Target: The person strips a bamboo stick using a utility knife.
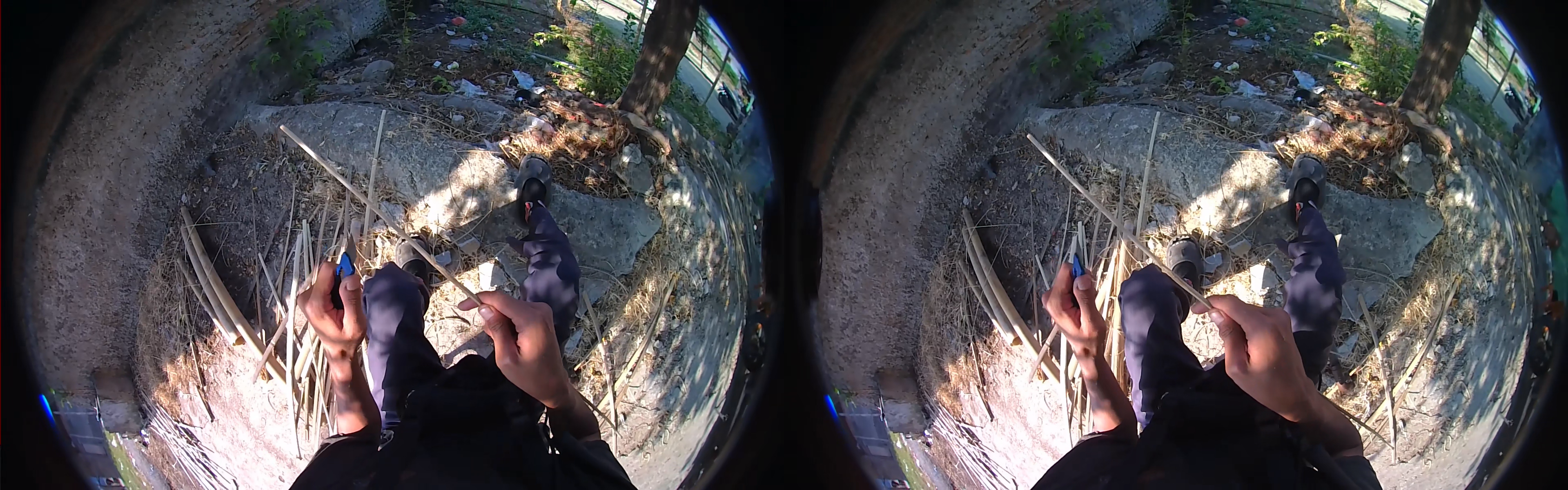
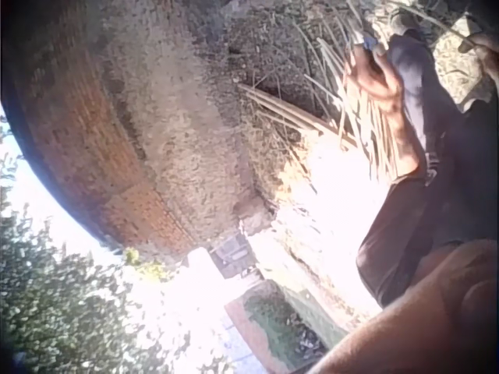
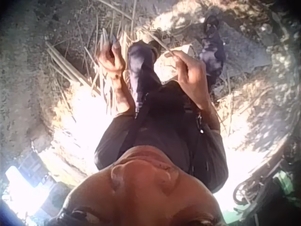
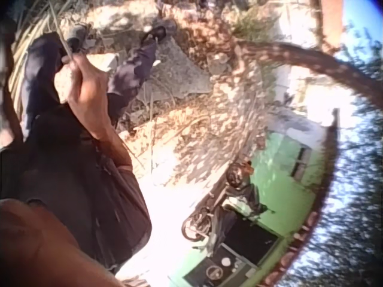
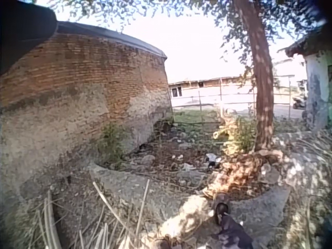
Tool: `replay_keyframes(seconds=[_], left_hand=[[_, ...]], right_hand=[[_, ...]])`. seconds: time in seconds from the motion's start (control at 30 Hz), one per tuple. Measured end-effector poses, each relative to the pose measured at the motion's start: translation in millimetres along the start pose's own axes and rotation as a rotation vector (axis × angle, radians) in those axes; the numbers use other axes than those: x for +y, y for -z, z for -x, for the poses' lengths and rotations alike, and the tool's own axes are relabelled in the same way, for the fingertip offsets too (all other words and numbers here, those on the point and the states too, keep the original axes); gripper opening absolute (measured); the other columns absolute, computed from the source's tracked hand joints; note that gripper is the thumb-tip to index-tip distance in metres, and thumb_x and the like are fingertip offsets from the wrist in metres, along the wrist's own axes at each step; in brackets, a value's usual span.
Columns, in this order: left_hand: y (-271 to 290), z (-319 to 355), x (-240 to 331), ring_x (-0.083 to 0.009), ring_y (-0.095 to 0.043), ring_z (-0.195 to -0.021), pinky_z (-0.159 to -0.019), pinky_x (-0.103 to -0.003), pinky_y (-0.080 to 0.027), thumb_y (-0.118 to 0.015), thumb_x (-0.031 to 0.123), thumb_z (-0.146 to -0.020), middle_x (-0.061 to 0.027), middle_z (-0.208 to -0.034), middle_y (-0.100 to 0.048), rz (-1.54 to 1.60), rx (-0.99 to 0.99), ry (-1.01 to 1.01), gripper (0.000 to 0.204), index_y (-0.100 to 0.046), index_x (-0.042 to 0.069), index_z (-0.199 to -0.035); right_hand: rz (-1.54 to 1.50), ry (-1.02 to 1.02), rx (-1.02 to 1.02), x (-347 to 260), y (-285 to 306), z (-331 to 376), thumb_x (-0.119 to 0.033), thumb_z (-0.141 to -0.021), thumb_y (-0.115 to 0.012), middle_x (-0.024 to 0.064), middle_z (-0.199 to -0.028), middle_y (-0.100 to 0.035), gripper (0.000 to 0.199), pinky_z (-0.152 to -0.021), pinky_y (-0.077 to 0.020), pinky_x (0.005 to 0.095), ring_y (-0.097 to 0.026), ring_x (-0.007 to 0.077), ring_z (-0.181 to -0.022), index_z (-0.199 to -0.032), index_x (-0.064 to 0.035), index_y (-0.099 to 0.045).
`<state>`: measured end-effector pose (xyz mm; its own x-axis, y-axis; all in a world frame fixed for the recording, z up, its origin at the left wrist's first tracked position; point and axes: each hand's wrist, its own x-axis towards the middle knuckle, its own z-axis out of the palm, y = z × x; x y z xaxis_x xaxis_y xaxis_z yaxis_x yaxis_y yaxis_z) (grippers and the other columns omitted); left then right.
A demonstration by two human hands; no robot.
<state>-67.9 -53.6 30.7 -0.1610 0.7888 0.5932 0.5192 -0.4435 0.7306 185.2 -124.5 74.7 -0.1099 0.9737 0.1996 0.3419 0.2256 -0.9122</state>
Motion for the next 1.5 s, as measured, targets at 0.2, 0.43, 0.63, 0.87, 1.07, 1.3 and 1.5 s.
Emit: replay_keyframes(seconds=[0.2,0.43,0.63,0.87,1.07,1.3,1.5], left_hand=[[-9.4,12.9,18.7,-0.0171,-0.054,-0.05,-0.052,-0.03,-0.042,-0.08,0.024,-0.097,-0.0077,-0.064,-0.062,0.021,-0.28,-0.012,0.026,-0.073,-0.002,-0.095],[-11.2,15.2,19.5,-0.0175,-0.055,-0.049,-0.05,-0.032,-0.041,-0.08,0.022,-0.098,-0.0089,-0.063,-0.061,-0.006,-0.307,-0.041,0.026,-0.073,-0.002,-0.092],[-13.9,14.4,22.7,-0.0198,-0.054,-0.05,-0.051,-0.032,-0.042,-0.08,0.021,-0.097,-0.0091,-0.064,-0.061,0.005,-0.268,-0.028,0.024,-0.073,-0.002,-0.094],[-22.1,16.7,27.5,-0.0212,-0.055,-0.051,-0.052,-0.033,-0.042,-0.077,0.021,-0.097,-0.0104,-0.063,-0.057,0.039,-0.253,-0.064,0.027,-0.07,-0.004,-0.091],[-20.6,17.3,25.8,-0.0219,-0.054,-0.05,-0.051,-0.034,-0.041,-0.078,0.022,-0.097,-0.0098,-0.062,-0.056,0.011,-0.287,-0.041,0.027,-0.069,-0.002,-0.09],[-19.8,16.9,25.9,-0.0141,-0.041,-0.047,-0.048,-0.032,-0.032,-0.077,0.024,-0.099,-0.0054,-0.057,-0.045,0.03,-0.273,-0.035,0.035,-0.06,-0.002,-0.081],[-14.8,1.1,-6.5,-0.0078,-0.035,-0.055,-0.051,-0.032,-0.025,-0.064,0.026,-0.111,0.001,-0.06,-0.042,-0.054,-0.036,0.139,0.038,-0.059,0.001,-0.083]], right_hand=[[0.023,0.047,0.042,-9.0,-2.3,-10.6,0.007,-0.103,-0.063,0.0145,-0.086,-0.077,0.017,-0.052,-0.0426,0.0319,-0.059,0.0161,-0.054,-0.115,0.0032,-0.073],[0.039,0.077,0.036,-12.4,-1.5,-9.1,0.007,-0.103,-0.062,0.0165,-0.103,-0.081,0.016,-0.055,-0.0493,0.0346,-0.071,0.0249,-0.062,-0.116,0.004,-0.072],[0.048,0.13,0.064,-5.9,-4.1,-8.6,0.007,-0.102,-0.063,0.0163,-0.101,-0.081,0.015,-0.052,-0.0475,0.0344,-0.069,0.0239,-0.058,-0.115,0.0037,-0.071],[0.001,0.138,0.077,0.4,-8.8,-9.7,0.007,-0.103,-0.062,0.0181,-0.092,-0.078,0.016,-0.051,-0.0448,0.0356,-0.064,0.0225,-0.054,-0.116,0.003,-0.071],[0.005,0.176,0.082,4.4,-8.1,-9.9,0.006,-0.103,-0.062,0.0197,-0.092,-0.078,0.016,-0.05,-0.0438,0.0348,-0.064,0.0221,-0.053,-0.117,0.0051,-0.07],[-0.018,0.165,0.099,2.6,-9.5,-9.4,0.006,-0.103,-0.062,0.0189,-0.088,-0.075,0.016,-0.05,-0.0449,0.034,-0.062,0.0214,-0.053,-0.117,0.0054,-0.07],[-0.013,0.102,0.017,-2.5,-7.1,1.8,0.006,-0.104,-0.061,0.0168,-0.081,-0.073,0.016,-0.05,-0.0437,0.034,-0.059,0.0191,-0.051,-0.115,0.0029,-0.072]])
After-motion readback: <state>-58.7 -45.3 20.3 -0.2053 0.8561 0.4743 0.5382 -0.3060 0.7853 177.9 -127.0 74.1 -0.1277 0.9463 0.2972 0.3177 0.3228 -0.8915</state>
